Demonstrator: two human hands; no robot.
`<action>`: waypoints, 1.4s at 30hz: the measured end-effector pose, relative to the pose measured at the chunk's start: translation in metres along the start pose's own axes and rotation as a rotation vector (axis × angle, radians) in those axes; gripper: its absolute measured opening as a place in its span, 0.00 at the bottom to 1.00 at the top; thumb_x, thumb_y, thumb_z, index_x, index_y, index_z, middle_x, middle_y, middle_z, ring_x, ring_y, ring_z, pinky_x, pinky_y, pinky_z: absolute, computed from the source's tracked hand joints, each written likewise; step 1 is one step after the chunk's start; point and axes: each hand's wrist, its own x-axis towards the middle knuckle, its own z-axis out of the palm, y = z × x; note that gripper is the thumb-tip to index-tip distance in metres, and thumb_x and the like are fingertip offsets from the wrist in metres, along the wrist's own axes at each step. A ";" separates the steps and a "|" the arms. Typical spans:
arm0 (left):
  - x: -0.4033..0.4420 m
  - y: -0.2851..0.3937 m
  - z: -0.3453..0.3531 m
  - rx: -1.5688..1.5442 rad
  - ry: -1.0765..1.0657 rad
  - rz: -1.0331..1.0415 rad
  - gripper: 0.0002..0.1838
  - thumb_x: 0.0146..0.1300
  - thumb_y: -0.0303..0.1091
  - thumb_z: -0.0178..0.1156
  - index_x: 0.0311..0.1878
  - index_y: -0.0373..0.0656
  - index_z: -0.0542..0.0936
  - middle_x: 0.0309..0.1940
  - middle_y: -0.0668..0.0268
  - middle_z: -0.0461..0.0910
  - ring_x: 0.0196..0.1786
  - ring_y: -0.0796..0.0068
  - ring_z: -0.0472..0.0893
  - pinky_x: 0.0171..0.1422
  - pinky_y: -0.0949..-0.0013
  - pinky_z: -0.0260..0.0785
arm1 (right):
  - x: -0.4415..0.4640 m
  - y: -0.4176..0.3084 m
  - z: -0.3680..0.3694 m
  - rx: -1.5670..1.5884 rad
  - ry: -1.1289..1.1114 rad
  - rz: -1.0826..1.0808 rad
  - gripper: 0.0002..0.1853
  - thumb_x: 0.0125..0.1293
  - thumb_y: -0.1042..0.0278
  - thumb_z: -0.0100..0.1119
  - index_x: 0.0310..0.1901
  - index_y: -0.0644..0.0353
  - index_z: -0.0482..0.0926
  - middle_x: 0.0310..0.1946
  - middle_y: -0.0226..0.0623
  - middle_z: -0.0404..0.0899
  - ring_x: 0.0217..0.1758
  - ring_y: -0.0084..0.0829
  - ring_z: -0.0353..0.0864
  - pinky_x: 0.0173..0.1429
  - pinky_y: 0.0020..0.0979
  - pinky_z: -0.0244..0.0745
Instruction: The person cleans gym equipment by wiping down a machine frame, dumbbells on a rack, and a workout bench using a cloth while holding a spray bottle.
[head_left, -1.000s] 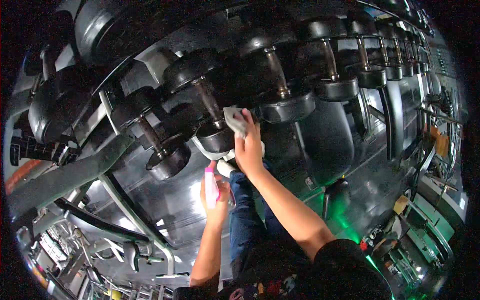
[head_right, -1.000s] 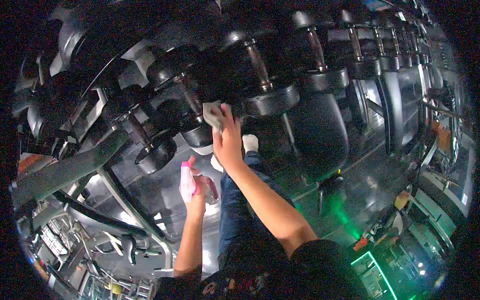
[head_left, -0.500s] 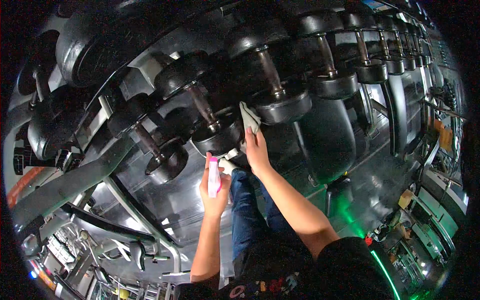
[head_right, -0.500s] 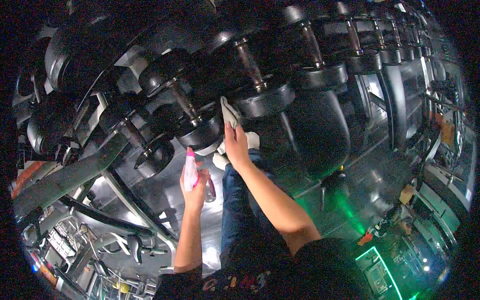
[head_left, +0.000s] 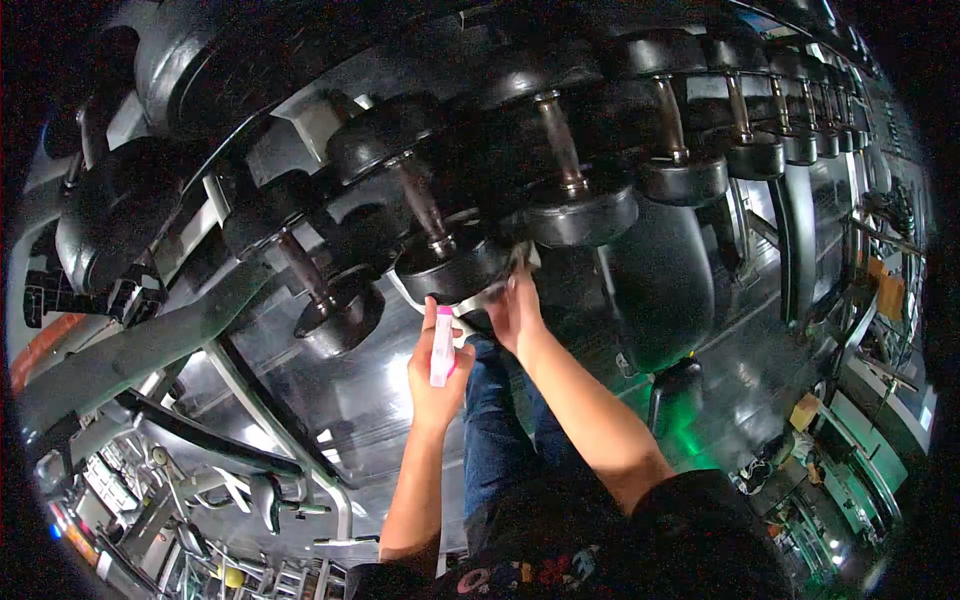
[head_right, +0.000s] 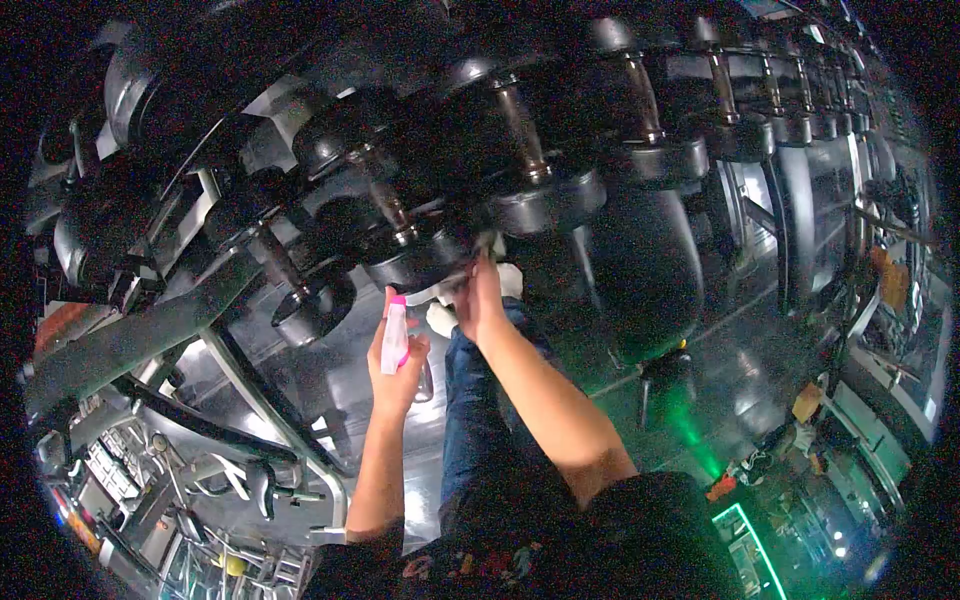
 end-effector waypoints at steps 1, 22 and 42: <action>0.000 0.002 -0.002 -0.001 0.002 -0.002 0.14 0.54 0.26 0.63 0.45 0.34 0.77 0.73 0.48 0.61 0.31 0.80 0.79 0.37 0.74 0.72 | -0.007 0.009 -0.008 0.082 -0.004 0.049 0.23 0.76 0.47 0.40 0.62 0.52 0.70 0.58 0.30 0.78 0.61 0.32 0.77 0.67 0.37 0.70; 0.004 -0.004 -0.010 -0.049 -0.075 0.004 0.13 0.55 0.28 0.65 0.43 0.36 0.79 0.71 0.41 0.61 0.70 0.59 0.70 0.60 0.66 0.69 | 0.007 0.050 -0.014 -0.019 -0.010 0.062 0.26 0.76 0.43 0.35 0.58 0.54 0.74 0.51 0.37 0.81 0.52 0.35 0.81 0.56 0.38 0.77; -0.027 -0.032 -0.038 -0.053 -0.103 0.065 0.14 0.56 0.28 0.64 0.44 0.35 0.77 0.63 0.46 0.73 0.62 0.59 0.77 0.62 0.63 0.68 | -0.089 -0.074 0.035 -0.864 0.107 -0.371 0.21 0.74 0.52 0.52 0.57 0.60 0.74 0.54 0.39 0.77 0.57 0.33 0.78 0.62 0.35 0.72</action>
